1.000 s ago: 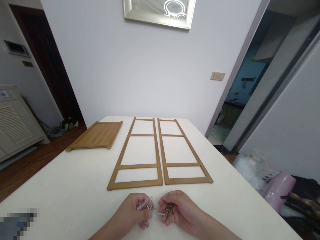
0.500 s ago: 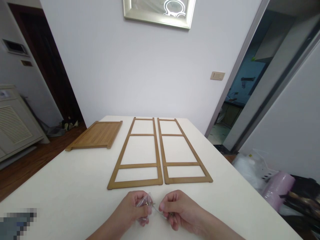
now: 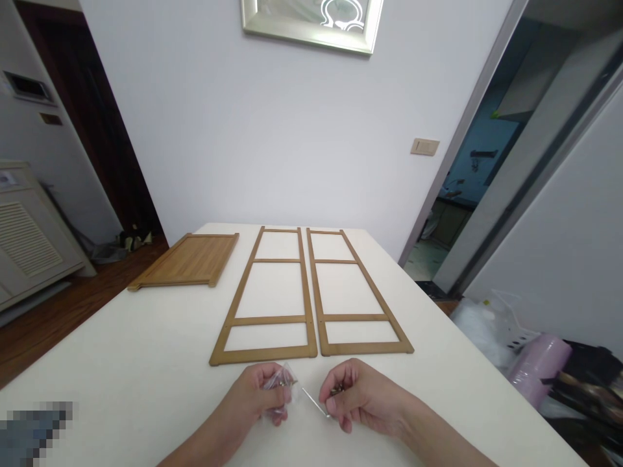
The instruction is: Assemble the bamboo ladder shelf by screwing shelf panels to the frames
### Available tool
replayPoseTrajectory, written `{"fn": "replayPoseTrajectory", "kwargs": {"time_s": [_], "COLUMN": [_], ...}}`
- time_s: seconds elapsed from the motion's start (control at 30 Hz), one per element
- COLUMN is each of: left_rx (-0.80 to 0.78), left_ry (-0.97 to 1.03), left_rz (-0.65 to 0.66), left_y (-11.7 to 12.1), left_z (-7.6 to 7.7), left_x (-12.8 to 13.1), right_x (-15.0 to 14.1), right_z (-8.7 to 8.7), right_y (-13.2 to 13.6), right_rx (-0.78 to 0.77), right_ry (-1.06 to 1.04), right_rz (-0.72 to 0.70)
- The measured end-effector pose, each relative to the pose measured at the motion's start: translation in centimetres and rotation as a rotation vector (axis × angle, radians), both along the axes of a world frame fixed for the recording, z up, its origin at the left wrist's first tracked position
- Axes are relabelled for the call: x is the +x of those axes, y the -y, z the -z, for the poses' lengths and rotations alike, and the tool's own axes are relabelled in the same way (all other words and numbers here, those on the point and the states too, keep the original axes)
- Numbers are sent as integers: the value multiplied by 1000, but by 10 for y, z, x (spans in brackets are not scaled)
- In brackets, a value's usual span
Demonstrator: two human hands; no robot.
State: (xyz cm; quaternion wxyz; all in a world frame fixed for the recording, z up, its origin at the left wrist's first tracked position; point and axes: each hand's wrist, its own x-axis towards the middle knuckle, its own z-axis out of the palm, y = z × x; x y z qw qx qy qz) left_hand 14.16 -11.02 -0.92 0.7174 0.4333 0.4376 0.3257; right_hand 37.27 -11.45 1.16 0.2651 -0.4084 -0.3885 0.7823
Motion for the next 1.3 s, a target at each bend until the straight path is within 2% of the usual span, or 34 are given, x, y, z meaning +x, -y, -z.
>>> {"fn": "replayPoseTrajectory", "kwargs": {"time_s": [0.13,0.27,0.4,0.5,0.57,0.7,0.8,0.87,0.93,1.03,1.17,1.3], "left_rx": [0,-2,4,8,8,11,15,5,9,24,17,-3], "left_ry": [31,38,34,35,33,26,20,15,23,54,40,33], "left_rz": [-31,-29,-16,-2,4,12,35,71,114,170,214,170], "left_y": [0,0,-1,-1,-1,-1,-1,0,2,4,6,7], "left_z": [-2,-3,1,3,2,3,4,4,3,0,-1,4], "left_x": [-1,0,-1,-1,-1,-2,-2,-3,-2,-2,0,3], "right_x": [6,3,1,0,0,2,2,-1,-6,-16,-23,-24], "right_z": [1,5,6,3,2,2,2,1,0,0,2,3], "right_y": [-2,0,2,4,4,-1,-5,-4,1,10,14,14], "right_rx": [62,142,287,402,426,345,197,97,30,-4,72,144], "right_ry": [140,289,500,669,713,616,327,141,43,11,37,109], "right_rz": [30,-27,-87,-89,-72,69,205,220,189,151,227,239]}}
